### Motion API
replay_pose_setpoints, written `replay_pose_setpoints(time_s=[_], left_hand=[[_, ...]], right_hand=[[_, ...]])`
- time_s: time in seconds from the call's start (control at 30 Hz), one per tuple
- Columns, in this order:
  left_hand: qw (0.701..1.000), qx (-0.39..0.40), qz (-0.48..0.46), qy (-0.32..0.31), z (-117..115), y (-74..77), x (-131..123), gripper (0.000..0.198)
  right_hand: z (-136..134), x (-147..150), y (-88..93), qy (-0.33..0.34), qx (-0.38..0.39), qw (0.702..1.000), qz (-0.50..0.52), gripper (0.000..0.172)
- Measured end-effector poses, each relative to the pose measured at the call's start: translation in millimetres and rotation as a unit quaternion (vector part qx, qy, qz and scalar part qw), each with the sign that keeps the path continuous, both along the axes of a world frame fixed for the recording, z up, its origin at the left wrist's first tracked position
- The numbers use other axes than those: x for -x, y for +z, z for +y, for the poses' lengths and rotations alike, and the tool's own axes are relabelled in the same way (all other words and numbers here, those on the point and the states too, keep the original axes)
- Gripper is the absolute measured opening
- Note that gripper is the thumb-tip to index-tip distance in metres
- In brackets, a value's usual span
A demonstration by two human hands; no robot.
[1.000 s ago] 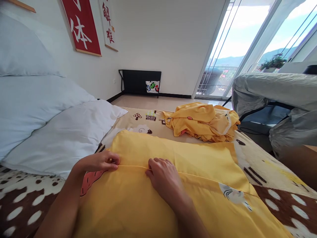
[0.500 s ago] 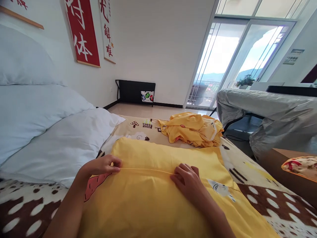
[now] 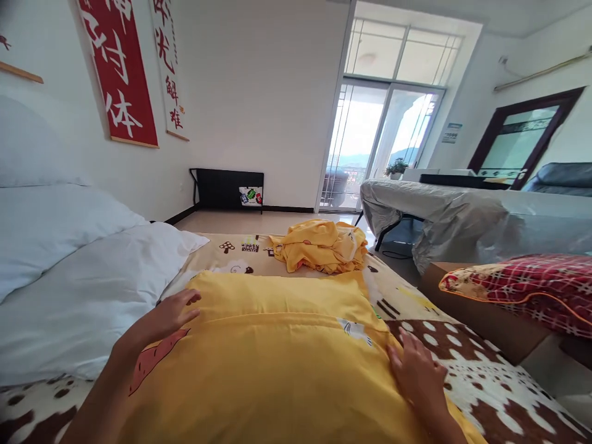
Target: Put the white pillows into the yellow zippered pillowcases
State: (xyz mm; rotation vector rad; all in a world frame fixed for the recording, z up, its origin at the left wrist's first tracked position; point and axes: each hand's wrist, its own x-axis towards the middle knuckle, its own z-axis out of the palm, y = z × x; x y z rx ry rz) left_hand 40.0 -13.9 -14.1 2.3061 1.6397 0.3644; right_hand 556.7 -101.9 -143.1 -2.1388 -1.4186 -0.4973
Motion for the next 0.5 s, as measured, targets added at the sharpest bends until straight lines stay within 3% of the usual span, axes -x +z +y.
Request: replay_pose_setpoints(time_s=[0.03, 0.1, 0.23, 0.3, 0.37, 0.5], left_hand=[[0.999, -0.043, -0.016, -0.008, -9.5, 3.1, -13.6, 0.042], [0.992, -0.103, -0.033, -0.064, -27.4, 6.2, -46.8, 0.045], [0.97, -0.098, 0.005, -0.223, -39.0, 2.8, -113.0, 0.054], [0.971, -0.085, 0.015, -0.222, -28.6, -4.5, -134.0, 0.055], [0.98, -0.079, 0.017, -0.181, -12.6, -17.6, -143.1, 0.053], [0.99, -0.086, 0.018, -0.113, 12.5, -53.4, -131.8, 0.052]], right_hand=[[-1.0, 16.1, 12.8, 0.014, -0.004, 1.0, 0.016, 0.058], [-3.0, 60.7, 42.9, 0.136, -0.002, 0.99, 0.034, 0.056], [1.0, 162.5, 93.8, 0.374, 0.056, 0.926, 0.014, 0.049], [12.8, 195.6, 103.5, 0.403, 0.073, 0.912, 0.029, 0.049], [29.7, 208.5, 102.1, 0.399, 0.094, 0.911, 0.038, 0.051], [60.3, 184.4, 80.9, 0.33, 0.157, 0.93, 0.043, 0.056]])
